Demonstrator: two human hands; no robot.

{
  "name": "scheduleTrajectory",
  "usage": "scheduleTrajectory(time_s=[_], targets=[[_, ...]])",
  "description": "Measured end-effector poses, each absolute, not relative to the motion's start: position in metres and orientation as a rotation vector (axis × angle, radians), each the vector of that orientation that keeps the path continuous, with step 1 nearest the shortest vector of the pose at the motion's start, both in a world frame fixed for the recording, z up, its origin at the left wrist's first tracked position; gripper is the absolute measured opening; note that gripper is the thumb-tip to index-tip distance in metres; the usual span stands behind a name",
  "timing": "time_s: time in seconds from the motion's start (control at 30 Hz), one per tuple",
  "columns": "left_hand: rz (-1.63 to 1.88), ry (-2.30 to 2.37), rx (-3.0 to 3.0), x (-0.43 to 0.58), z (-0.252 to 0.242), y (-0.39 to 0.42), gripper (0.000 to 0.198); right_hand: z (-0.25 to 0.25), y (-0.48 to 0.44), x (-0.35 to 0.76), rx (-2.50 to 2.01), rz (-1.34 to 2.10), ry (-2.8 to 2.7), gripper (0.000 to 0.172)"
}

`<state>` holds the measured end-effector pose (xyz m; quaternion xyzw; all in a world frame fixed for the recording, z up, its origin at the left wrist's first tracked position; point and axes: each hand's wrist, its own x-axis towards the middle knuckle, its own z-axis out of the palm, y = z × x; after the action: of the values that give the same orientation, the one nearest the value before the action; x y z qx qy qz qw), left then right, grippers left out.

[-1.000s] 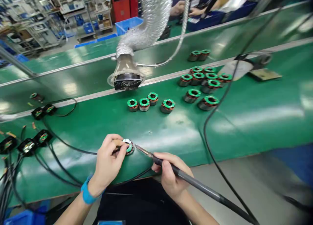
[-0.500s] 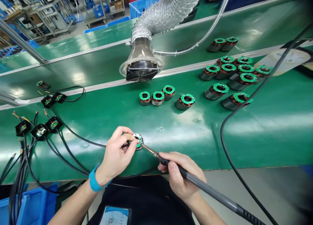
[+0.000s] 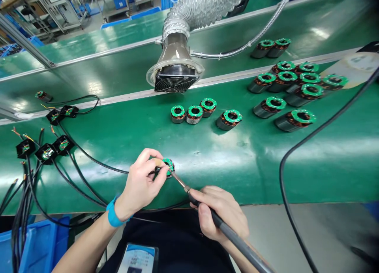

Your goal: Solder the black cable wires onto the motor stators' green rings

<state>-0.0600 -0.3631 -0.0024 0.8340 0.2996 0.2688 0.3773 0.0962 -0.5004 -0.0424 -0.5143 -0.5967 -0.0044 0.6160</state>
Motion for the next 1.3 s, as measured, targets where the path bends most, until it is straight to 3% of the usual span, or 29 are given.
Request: scheduleTrajectory(time_s=[0.33, 1.3], targets=[[0.653, 0.74, 2.193, -0.061, -0.001, -0.359, 0.011, -0.063, -0.513, 0.091, -1.294, 0.224, -0.969, 0.03], [0.478, 0.686, 2.285, -0.058, 0.017, -0.345, 0.014, -0.057, -0.512, 0.093, -1.358, 0.389, -0.862, 0.023]])
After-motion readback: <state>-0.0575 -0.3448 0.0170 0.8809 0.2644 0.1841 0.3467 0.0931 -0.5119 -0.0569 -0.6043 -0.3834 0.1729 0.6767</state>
